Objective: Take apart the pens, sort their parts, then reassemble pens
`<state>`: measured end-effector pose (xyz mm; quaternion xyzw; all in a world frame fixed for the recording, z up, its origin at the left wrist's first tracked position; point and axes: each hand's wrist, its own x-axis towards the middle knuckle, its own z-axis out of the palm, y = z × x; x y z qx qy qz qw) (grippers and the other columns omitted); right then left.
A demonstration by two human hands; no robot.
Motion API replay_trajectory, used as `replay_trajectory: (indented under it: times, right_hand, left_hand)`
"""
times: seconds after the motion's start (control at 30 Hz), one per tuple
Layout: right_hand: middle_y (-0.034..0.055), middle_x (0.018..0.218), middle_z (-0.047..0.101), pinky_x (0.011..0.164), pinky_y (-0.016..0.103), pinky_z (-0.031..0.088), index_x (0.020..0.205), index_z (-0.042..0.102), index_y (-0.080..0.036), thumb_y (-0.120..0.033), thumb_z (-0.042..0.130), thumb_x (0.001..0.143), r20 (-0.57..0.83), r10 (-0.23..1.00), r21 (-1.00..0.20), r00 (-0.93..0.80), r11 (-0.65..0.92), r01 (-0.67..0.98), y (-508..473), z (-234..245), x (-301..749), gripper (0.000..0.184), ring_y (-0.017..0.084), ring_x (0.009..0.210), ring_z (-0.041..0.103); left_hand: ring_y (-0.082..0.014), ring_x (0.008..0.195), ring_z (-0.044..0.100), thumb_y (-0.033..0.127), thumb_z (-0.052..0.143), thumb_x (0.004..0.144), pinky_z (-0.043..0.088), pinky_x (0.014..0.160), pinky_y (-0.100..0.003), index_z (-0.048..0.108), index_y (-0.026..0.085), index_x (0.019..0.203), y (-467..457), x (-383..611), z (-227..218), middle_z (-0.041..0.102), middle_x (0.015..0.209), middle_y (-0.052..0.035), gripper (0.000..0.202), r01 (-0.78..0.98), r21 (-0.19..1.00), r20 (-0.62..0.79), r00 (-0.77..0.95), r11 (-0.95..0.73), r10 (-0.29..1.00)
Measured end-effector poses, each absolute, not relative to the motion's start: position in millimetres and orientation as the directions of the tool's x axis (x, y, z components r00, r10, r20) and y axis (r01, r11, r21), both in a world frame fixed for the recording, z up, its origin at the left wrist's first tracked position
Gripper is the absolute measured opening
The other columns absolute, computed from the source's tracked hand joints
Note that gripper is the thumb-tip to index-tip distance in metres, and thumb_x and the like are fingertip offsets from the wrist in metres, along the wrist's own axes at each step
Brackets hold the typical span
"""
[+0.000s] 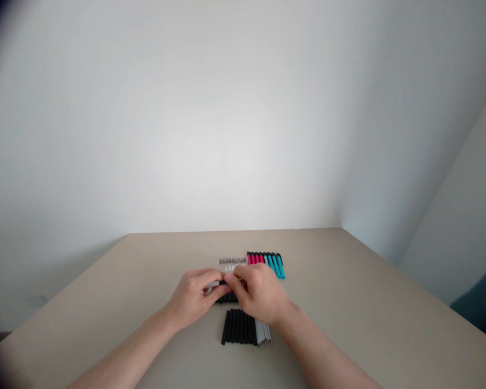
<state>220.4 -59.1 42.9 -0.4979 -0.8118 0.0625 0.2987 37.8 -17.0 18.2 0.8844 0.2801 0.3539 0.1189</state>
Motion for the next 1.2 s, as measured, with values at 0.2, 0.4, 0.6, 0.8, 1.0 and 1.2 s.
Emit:
replay_trajectory:
  times: [0.2,0.4,0.6,0.8,1.0,1.2]
  right_hand:
    - [-0.0028,0.052,0.041,0.052,0.023,0.023,0.06,0.045,-0.018,-0.028,0.04,0.092,0.428,0.821,-0.36,-0.377,0.538,0.763,-60,44,220,0.034,0.01,0.05,0.035]
    - [-0.0028,0.052,0.039,0.052,0.024,0.023,0.059,0.044,-0.018,-0.027,0.036,0.094,0.435,0.806,-0.338,-0.401,0.559,0.758,-59,42,221,0.037,0.01,0.05,0.031]
    - [-0.0032,0.052,0.037,0.052,0.025,0.021,0.058,0.043,-0.018,-0.028,0.036,0.094,0.44,0.808,-0.326,-0.393,0.551,0.768,-58,42,219,0.038,0.01,0.049,0.03]
    - [-0.0028,0.049,0.038,0.052,0.025,0.022,0.056,0.044,-0.018,-0.03,0.035,0.095,0.449,0.805,-0.324,-0.388,0.551,0.769,-59,43,217,0.042,0.01,0.047,0.03]
    - [-0.0012,0.055,0.049,0.052,0.023,0.026,0.067,0.048,-0.019,-0.03,0.028,0.096,0.453,0.884,-0.502,-0.118,0.362,0.785,-56,45,225,0.037,0.012,0.051,0.043]
    - [0.0048,0.086,0.061,0.066,0.024,0.037,0.103,0.048,-0.017,-0.005,0.048,0.066,0.353,0.924,-0.439,-0.149,0.304,0.845,-55,41,234,0.039,0.018,0.076,0.056]
  left_hand:
    - [-0.0105,0.056,0.048,0.034,0.047,0.092,0.033,0.053,-0.022,0.06,0.019,0.068,-18,37,22,0.057,0.061,0.0016,0.03,0.434,0.372,0.515,0.64,-0.821,0.571]
    - [-0.0106,0.055,0.049,0.032,0.044,0.093,0.031,0.053,-0.022,0.062,0.02,0.07,-18,38,23,0.057,0.062,0.001,0.031,0.426,0.352,0.517,0.653,-0.833,0.553]
    - [-0.0105,0.055,0.047,0.032,0.041,0.095,0.031,0.052,-0.023,0.062,0.019,0.071,-19,38,24,0.056,0.061,0.0004,0.034,0.426,0.344,0.504,0.668,-0.837,0.548]
    - [-0.0103,0.055,0.048,0.032,0.04,0.095,0.031,0.053,-0.022,0.061,0.019,0.071,-20,38,24,0.057,0.062,0.0005,0.034,0.42,0.346,0.506,0.669,-0.839,0.544]
    - [-0.0111,0.057,0.049,0.03,0.041,0.094,0.034,0.055,-0.021,0.063,0.019,0.077,-17,35,23,0.058,0.064,-0.0002,0.029,0.472,0.388,0.551,0.57,-0.791,0.61]
    - [-0.0119,0.056,0.048,0.031,0.04,0.094,0.031,0.052,-0.021,0.062,0.019,0.076,-13,34,20,0.06,0.064,-0.0003,0.031,0.564,0.414,0.548,0.472,-0.714,0.691]
